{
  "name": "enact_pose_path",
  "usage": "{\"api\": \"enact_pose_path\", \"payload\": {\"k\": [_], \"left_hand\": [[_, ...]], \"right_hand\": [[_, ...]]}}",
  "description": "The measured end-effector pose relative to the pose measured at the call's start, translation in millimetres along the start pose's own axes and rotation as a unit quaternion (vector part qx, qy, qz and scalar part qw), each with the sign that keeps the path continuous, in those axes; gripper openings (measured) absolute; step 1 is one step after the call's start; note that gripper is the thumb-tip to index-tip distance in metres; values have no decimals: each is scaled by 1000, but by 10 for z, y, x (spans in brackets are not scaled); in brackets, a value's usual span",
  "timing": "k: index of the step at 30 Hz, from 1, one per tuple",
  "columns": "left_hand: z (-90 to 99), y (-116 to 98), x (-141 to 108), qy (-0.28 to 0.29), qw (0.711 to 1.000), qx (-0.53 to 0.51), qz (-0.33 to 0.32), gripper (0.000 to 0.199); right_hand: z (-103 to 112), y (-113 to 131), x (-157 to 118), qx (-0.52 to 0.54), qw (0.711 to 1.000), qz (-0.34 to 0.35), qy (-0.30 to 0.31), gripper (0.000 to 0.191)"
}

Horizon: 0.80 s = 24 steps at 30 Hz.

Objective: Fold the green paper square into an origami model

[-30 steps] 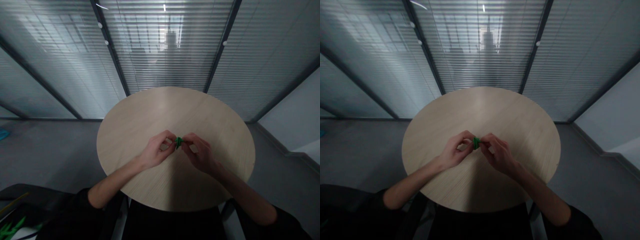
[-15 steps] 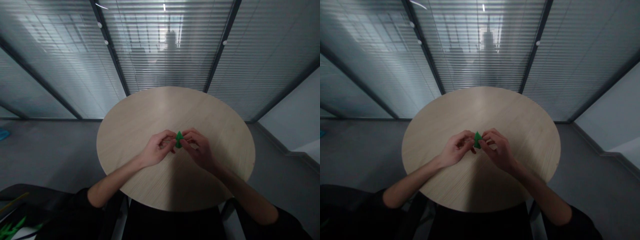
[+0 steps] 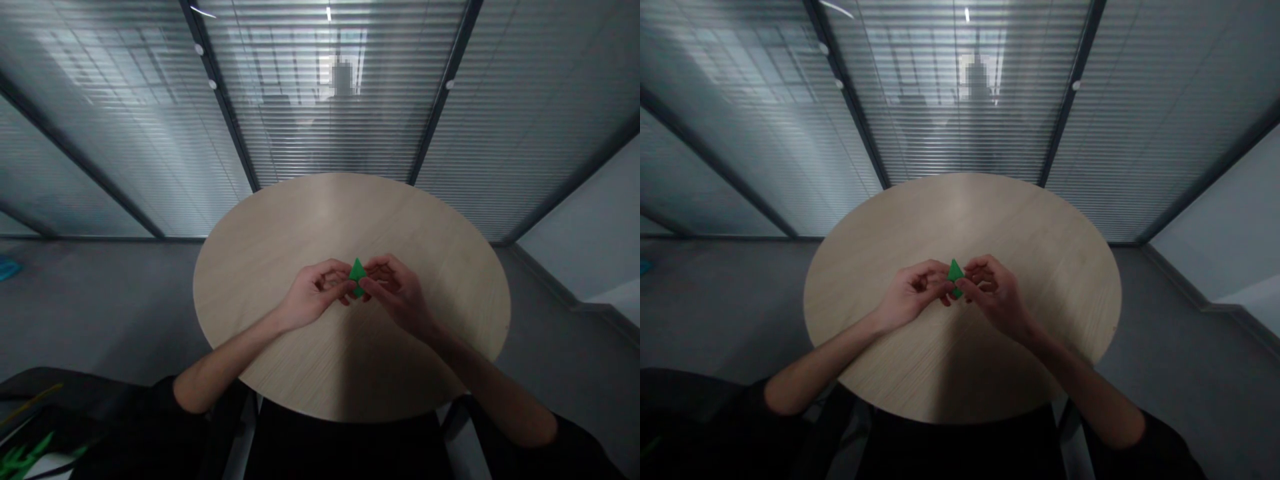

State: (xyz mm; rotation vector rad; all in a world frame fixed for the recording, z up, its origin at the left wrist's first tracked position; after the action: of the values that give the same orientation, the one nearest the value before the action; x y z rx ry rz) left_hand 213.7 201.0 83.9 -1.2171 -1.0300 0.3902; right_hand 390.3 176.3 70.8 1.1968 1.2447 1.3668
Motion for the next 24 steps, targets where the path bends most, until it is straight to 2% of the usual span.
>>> {"api": "enact_pose_path", "payload": {"k": [4,10,19,24], "left_hand": [[2,-21,13,-1,1000,1,6,29],[10,28,20,12,1000,17,20,32],[1,24,25,33,999,14,32,34],[0,45,21,29,999,23,39,36]], "right_hand": [[-29,-25,6,-10,996,-16,85,32],[-36,6,-9,-30,997,6,65,33],[-54,-2,10,-31,993,-21,116,36],[-50,13,19,-27,995,-22,99,36]]}}
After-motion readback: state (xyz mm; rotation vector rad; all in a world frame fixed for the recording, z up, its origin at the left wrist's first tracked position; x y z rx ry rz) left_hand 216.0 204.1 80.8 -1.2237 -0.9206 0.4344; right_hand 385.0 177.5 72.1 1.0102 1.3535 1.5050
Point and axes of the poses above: each hand's wrist, its own x-axis towards the middle knuckle, its own z-axis out of the back of the hand, y = z × x, the point moved 3 cm from there along x, towards the middle knuckle, and after that the axes turned 13 degrees about -z, right-handed, at the moved point
